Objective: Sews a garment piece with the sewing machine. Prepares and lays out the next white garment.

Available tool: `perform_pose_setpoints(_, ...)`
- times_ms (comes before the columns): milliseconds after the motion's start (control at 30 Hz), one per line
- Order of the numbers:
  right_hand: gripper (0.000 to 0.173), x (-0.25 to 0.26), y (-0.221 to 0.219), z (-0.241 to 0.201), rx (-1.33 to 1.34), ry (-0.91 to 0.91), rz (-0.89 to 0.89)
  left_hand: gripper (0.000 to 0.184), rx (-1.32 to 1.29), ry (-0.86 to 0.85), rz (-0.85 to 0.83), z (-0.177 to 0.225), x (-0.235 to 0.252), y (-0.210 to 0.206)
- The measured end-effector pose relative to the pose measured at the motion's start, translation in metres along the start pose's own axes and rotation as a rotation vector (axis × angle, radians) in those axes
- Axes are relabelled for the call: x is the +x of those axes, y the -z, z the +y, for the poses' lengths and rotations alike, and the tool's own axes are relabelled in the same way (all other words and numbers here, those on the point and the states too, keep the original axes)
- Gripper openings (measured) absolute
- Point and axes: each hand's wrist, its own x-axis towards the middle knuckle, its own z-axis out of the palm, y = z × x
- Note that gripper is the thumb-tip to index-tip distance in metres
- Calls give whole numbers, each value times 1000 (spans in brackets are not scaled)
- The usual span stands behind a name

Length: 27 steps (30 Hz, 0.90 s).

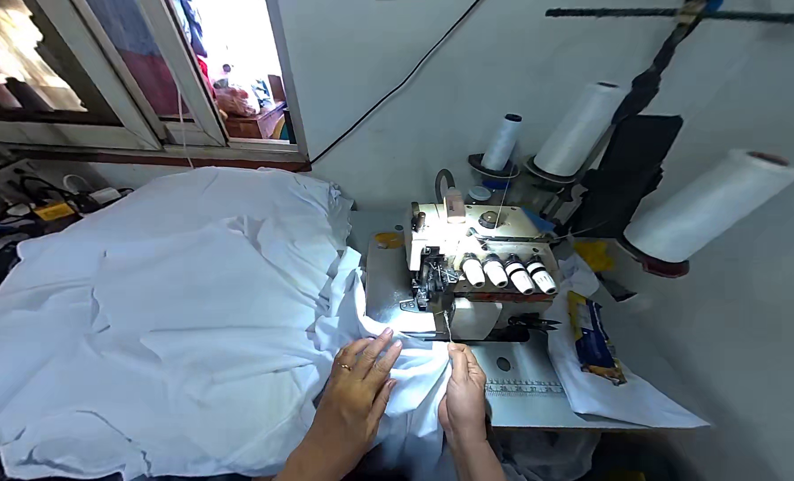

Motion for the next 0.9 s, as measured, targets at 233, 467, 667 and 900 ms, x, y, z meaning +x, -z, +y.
perform_pose_setpoints(233,18,-11,22,17,-178,279,-243,36,-261,109,-167,-5,-55,33)
perform_pose_setpoints(467,25,-14,17,23,-1078,650,-460,25,-420,752,-114,-30,-169,90)
perform_pose_setpoints(667,26,-18,8,23,-1202,606,-483,19,-663,1309,598,-40,-201,84)
perform_pose_setpoints(900,26,-19,17,25,-814,726,-250,20,-1233,1424,401,-40,-197,45)
